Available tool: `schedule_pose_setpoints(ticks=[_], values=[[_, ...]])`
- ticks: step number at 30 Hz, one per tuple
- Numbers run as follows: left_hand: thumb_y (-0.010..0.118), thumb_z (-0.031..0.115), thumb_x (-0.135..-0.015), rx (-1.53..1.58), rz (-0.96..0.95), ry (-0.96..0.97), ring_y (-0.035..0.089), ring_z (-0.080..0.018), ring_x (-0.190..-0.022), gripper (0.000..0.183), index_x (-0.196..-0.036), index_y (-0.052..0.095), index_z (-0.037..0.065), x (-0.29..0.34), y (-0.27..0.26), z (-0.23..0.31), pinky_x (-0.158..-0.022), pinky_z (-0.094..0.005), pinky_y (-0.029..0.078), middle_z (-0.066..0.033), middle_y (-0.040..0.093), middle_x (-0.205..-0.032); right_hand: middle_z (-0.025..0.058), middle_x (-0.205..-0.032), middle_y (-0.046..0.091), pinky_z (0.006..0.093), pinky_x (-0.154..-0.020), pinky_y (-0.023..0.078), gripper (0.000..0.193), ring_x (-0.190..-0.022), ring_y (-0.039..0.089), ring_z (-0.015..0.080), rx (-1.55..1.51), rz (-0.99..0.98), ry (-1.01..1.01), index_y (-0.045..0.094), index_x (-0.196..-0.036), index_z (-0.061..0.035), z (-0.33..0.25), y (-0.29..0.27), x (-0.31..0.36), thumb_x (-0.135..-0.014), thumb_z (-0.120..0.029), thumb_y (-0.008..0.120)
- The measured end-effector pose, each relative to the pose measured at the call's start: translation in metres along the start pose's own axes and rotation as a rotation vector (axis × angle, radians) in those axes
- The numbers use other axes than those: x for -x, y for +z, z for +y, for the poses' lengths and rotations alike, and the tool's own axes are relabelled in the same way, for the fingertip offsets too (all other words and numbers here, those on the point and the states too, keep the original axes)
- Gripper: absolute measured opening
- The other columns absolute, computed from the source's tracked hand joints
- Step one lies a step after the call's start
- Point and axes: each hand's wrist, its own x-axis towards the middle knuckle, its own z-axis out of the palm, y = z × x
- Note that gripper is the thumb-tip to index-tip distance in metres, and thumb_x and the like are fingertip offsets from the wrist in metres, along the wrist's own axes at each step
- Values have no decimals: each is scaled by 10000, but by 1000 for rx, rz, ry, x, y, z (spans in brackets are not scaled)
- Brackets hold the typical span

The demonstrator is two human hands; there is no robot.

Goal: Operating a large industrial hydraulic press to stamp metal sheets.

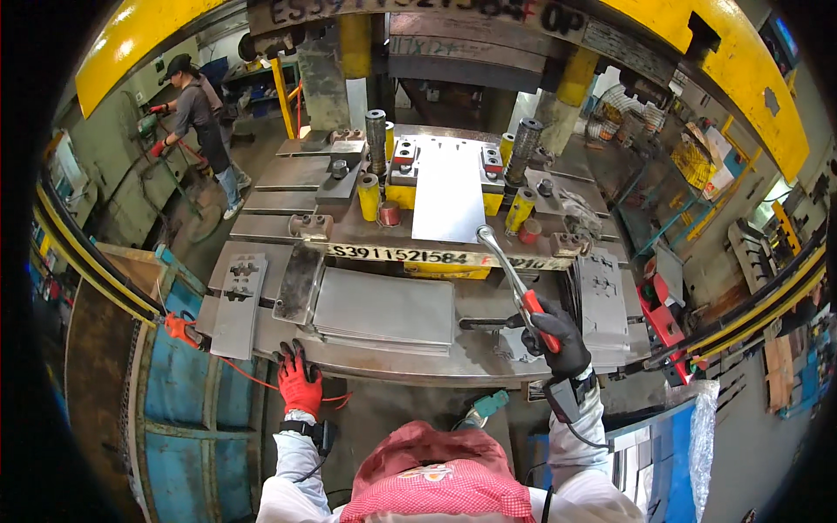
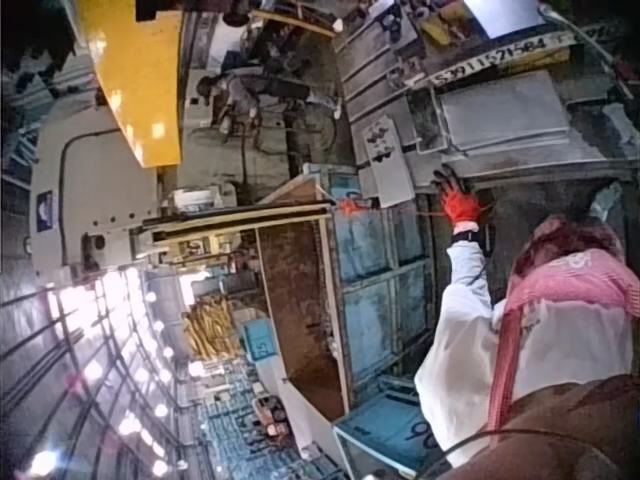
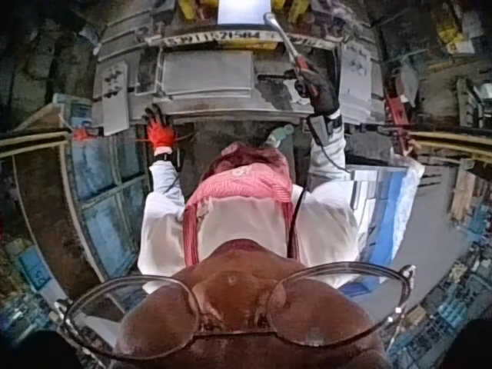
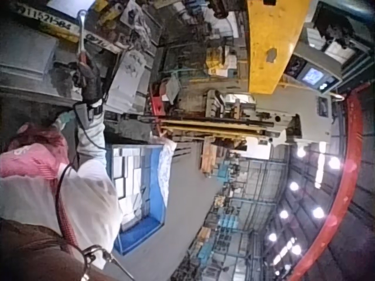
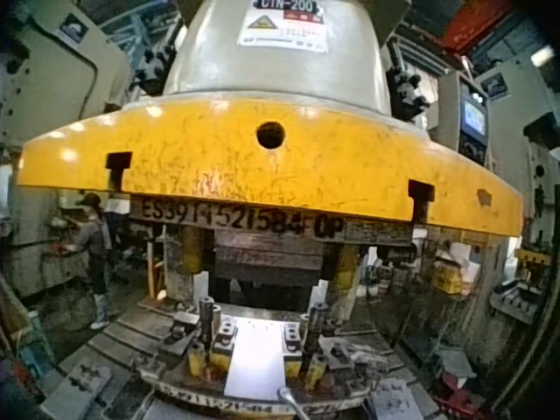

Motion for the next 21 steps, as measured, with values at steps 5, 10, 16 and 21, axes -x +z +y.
schedule_pose_setpoints(ticks=[5, 10, 16, 21], values=[[609, 284, -742, -5, -8, -14, 310, -372, -1237, 654, -1331, 347, 174, -1, 1, 1, -1029, -437, 258, -144, 236, -1426, 41, -865, 586, 209, -479, 375, 541, -570, 493, 73, -6, 9, 6, 413, -1255, 10, -3, 4, 1, -790, -226, 553], [596, 292, -751, -8, 21, 0, 339, -370, -1213, 626, -1320, 362, 171, -1, -4, 4, -1024, -443, 263, -155, 281, -1399, 50, -870, 597, 205, -478, 368, 535, -568, 486, 69, 6, -1, 21, 415, -1249, 7, -4, 2, 0, -793, -234, 556], [591, 293, -757, -13, 23, 3, 363, -367, -1193, 607, -1310, 374, 167, -2, -3, 4, -1021, -443, 269, -161, 320, -1371, 63, -879, 612, 203, -483, 361, 546, -568, 481, 69, 1, -4, 24, 413, -1258, 1, -4, 3, 2, -795, -244, 565], [594, 292, -753, 2, -30, -30, 368, -367, -1190, 617, -1314, 369, 168, -1, -1, -1, -1014, -443, 279, -157, 309, -1381, 66, -884, 613, 206, -488, 357, 556, -570, 481, 81, -38, 16, 19, 406, -1272, -4, 0, 3, 2, -793, -232, 570]])
